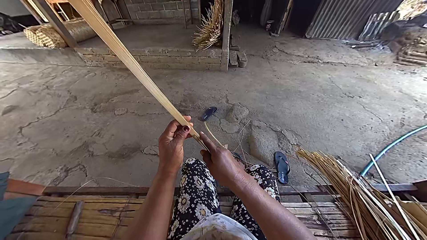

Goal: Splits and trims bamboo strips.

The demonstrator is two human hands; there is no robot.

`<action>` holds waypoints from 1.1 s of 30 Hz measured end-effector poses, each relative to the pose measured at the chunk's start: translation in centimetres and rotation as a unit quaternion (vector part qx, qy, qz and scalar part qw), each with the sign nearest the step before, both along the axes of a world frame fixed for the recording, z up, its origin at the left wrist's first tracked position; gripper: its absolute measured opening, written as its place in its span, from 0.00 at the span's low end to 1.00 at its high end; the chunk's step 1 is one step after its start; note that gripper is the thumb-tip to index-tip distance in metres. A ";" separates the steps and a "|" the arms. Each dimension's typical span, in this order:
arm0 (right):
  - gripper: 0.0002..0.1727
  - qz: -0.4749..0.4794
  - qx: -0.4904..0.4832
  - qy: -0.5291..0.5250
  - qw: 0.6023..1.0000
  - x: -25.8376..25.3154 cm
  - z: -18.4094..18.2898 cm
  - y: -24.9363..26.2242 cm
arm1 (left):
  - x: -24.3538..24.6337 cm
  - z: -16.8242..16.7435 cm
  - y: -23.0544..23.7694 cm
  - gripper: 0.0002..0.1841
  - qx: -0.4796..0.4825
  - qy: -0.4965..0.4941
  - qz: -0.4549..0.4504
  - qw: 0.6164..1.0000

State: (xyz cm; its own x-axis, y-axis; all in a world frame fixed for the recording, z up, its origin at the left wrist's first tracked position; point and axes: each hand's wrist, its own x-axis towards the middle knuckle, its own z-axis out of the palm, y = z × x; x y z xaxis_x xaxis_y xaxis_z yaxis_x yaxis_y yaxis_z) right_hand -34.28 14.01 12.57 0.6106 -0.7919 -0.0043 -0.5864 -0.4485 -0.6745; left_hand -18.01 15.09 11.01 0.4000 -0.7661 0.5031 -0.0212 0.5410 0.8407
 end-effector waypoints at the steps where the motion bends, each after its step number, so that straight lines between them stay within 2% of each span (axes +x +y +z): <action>1: 0.31 -0.001 0.000 -0.003 1.000 0.0 -0.3 0.0 | 0.0 -0.1 0.0 0.12 0.002 0.000 0.001 1.000; 11: 0.30 -0.005 -0.009 -0.013 1.000 -0.4 -1.1 -0.1 | 0.0 -0.4 -0.3 0.11 0.010 -0.006 -0.004 1.000; 15: 0.31 -0.010 0.003 0.017 1.000 -0.6 -0.9 -0.2 | 0.1 -0.6 -0.4 0.11 0.011 -0.025 -0.018 0.999; 18: 0.35 -0.016 0.043 0.031 0.998 -0.5 -0.4 -0.6 | 0.2 -1.0 -0.7 0.10 0.001 -0.058 -0.036 0.998; 20: 0.36 -0.017 0.098 -0.004 0.995 -0.5 -0.3 -1.4 | -0.1 -0.9 -0.6 0.11 0.002 -0.064 -0.042 0.997; 24: 0.30 -0.018 0.143 -0.043 0.989 -0.4 -0.9 -2.3 | -0.5 -0.5 -0.8 0.12 0.025 -0.056 -0.038 0.997; 28: 0.28 -0.018 0.129 0.004 0.991 0.0 -0.8 -2.1 | -0.9 -0.8 -1.6 0.15 0.040 -0.072 -0.007 0.997; 33: 0.27 -0.039 0.111 0.052 0.992 0.5 -0.7 -2.3 | -1.5 -1.4 -2.3 0.17 0.045 -0.037 0.033 0.998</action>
State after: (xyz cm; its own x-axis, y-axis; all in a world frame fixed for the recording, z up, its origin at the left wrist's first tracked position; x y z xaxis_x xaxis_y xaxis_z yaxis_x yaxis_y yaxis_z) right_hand -33.78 11.73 11.88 0.5338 -0.8098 -0.2434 -0.6859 -0.2463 -0.6848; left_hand -19.54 12.76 9.60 0.4150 -0.7828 0.4636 -0.1180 0.4590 0.8806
